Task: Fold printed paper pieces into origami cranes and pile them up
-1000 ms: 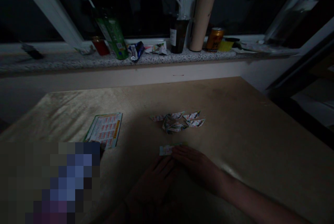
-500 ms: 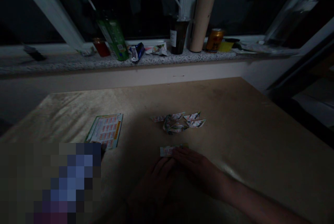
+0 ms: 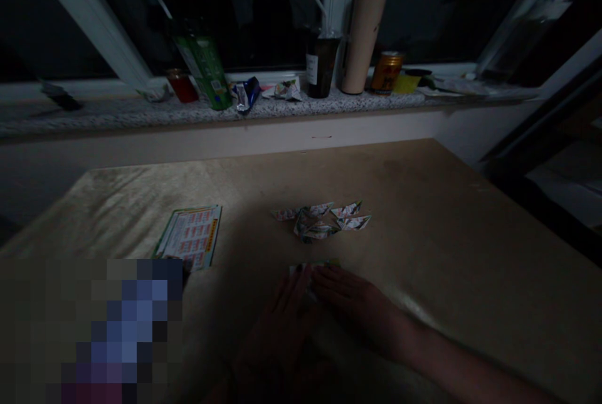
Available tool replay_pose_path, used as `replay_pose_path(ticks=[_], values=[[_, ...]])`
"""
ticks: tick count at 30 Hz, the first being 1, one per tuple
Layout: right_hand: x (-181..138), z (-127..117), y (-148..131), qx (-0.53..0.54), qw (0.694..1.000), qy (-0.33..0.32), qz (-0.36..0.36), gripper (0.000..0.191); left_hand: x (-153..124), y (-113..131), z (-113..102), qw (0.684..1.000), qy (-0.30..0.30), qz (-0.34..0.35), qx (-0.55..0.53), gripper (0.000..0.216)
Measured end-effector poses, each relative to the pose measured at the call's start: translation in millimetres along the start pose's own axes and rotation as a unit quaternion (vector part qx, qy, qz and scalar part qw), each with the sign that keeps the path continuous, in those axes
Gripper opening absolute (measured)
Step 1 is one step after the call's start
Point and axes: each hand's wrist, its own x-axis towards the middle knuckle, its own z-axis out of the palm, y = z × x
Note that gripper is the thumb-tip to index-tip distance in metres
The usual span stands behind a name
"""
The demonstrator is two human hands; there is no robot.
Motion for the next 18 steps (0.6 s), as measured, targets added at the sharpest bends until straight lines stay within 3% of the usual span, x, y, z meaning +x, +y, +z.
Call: replay_pose_path(ticks=[6,10,13,18], values=[[1.1,0.8,0.7,0.009,1.0,0.013,0.0,0.047,2.8,-5.6,10.0,0.998,-0.055,0.006,-0.019,0.074],[0.1,3.2,-1.0,-0.052,0.997,0.042,0.027,0.04,1.2,-5.6,8.4,0.997,-0.073,0.002,-0.029,0.085],[0.6,0.4,-4.8,-0.124,0.989,0.044,0.069,0.039,0.2,-5.6,10.0,0.997,-0.074,-0.008,-0.032,0.089],[0.1,-4.2,-5.6,-0.166,0.983,0.037,0.075,0.038,0.1,-5.8,15.3,0.997,-0.061,-0.026,-0.039,0.094]])
